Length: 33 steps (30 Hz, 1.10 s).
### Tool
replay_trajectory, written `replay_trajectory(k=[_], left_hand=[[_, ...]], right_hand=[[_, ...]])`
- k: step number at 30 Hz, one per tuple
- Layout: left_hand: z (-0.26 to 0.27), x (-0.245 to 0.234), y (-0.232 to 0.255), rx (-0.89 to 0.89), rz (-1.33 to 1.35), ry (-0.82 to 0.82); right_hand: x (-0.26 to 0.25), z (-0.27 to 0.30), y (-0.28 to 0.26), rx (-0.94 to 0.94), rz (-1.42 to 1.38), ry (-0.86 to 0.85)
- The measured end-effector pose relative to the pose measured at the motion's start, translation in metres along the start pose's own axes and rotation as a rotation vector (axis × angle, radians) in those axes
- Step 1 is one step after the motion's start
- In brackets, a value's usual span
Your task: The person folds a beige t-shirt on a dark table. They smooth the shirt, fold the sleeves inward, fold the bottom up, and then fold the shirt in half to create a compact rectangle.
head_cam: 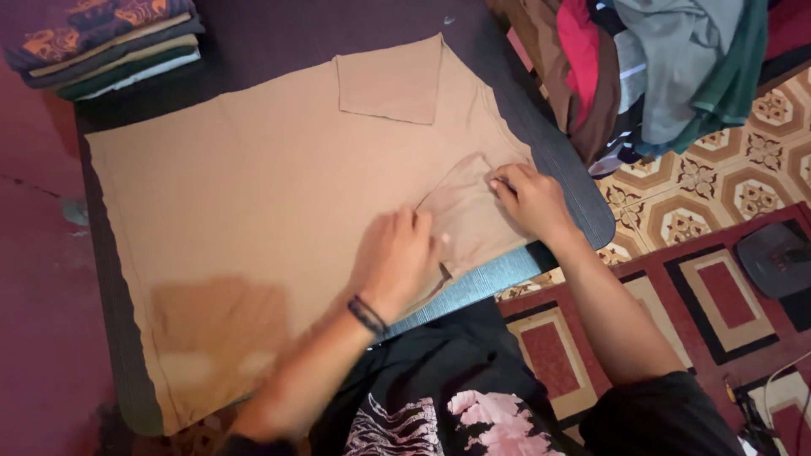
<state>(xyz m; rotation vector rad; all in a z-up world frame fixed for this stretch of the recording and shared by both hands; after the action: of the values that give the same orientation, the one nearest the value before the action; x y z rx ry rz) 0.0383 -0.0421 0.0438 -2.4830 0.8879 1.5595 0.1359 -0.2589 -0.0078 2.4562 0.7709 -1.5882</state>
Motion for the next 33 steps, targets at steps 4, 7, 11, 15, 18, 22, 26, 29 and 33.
replay_trajectory(k=[4,7,11,15,18,22,26,29,33], left_hand=[[0.020,0.001,0.020,-0.217,0.263,-0.259],[0.039,0.050,0.010,-0.358,0.301,-0.316],[0.049,0.076,0.010,-0.459,0.539,-0.287],[0.066,0.103,0.009,-0.460,0.391,-0.421],[0.063,0.087,0.012,-0.497,0.458,-0.316],[0.014,0.024,0.002,-0.373,0.170,-0.216],[-0.023,0.035,-0.011,-0.201,-0.015,-0.060],[-0.036,0.055,-0.018,-0.131,-0.029,-0.081],[-0.045,0.063,-0.022,-0.172,0.102,-0.242]], right_hand=[[-0.032,0.002,-0.003,0.081,-0.220,0.010],[-0.045,0.007,0.004,0.183,-0.338,-0.113],[-0.037,0.004,0.010,0.133,-0.392,-0.114],[-0.031,-0.007,0.001,0.018,-0.351,-0.069],[-0.021,-0.005,0.005,-0.026,-0.263,-0.101],[-0.029,0.001,0.004,0.011,-0.260,-0.121],[-0.033,0.003,0.004,0.079,-0.304,-0.174],[-0.031,0.000,0.003,0.115,-0.226,-0.234],[-0.024,-0.010,0.010,0.262,0.019,-0.391]])
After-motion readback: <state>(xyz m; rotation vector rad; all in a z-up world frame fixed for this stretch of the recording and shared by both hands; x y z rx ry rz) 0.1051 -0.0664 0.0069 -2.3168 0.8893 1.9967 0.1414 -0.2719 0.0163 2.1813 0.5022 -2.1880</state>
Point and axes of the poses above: each hand's wrist, its own z-axis away from the middle knuckle, its own x-axis out of the palm, y = z × x, the point moved 8 cm from there along -z, towards the middle knuckle
